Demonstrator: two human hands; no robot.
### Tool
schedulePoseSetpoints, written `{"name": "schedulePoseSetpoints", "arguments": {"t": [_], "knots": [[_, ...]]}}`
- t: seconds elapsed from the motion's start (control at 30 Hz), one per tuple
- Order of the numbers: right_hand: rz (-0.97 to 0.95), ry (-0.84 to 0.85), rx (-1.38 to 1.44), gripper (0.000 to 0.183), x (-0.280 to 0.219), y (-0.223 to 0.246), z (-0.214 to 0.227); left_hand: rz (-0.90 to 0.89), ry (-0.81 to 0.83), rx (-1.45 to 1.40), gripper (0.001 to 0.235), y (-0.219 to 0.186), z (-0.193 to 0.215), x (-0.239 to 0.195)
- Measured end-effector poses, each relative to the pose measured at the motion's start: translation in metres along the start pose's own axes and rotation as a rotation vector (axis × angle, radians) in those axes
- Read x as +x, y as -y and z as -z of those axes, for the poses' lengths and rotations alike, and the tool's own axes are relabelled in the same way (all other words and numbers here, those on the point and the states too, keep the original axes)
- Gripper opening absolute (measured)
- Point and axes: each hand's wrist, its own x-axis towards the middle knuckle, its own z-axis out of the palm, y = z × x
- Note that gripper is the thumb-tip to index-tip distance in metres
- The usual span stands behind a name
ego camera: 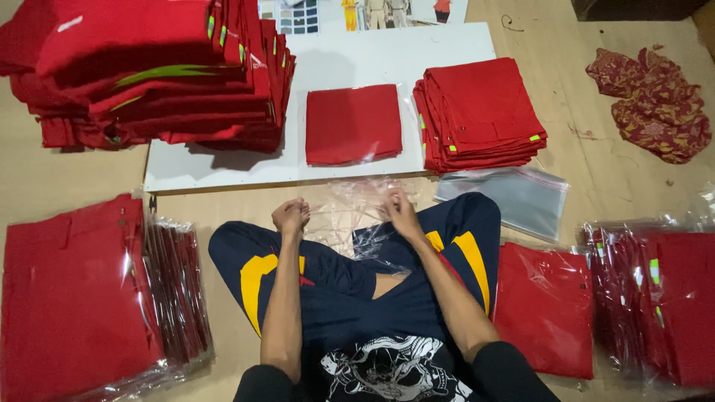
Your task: The person places a folded red garment into a clear plastic bag and then places another folded red garment on top of it.
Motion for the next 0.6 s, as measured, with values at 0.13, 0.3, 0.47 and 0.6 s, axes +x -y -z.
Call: {"name": "schedulePoseSetpoints", "arguments": {"t": [0.13, 0.3, 0.47, 0.6], "knots": [[0.007, -0.157, -0.057, 0.026, -0.019, 0.038, 0.032, 0.073, 0.017, -0.055, 0.015, 0.013, -0.002, -0.001], [0.118, -0.221, -0.232, 0.031, -0.02, 0.032, 0.027, 0.02, 0.013, -0.014, 0.018, 0.019, -0.001, -0.004], [0.12, -0.44, -0.028, 0.006, -0.003, -0.022, 0.032, 0.059, 0.004, -0.025, 0.012, 0.02, -0.002, 0.0], [-0.078, -0.572, 0.314, 0.007, -0.001, 0.003, 0.048, 0.066, 0.004, -0.057, 0.014, 0.015, -0.004, -0.002]]}}
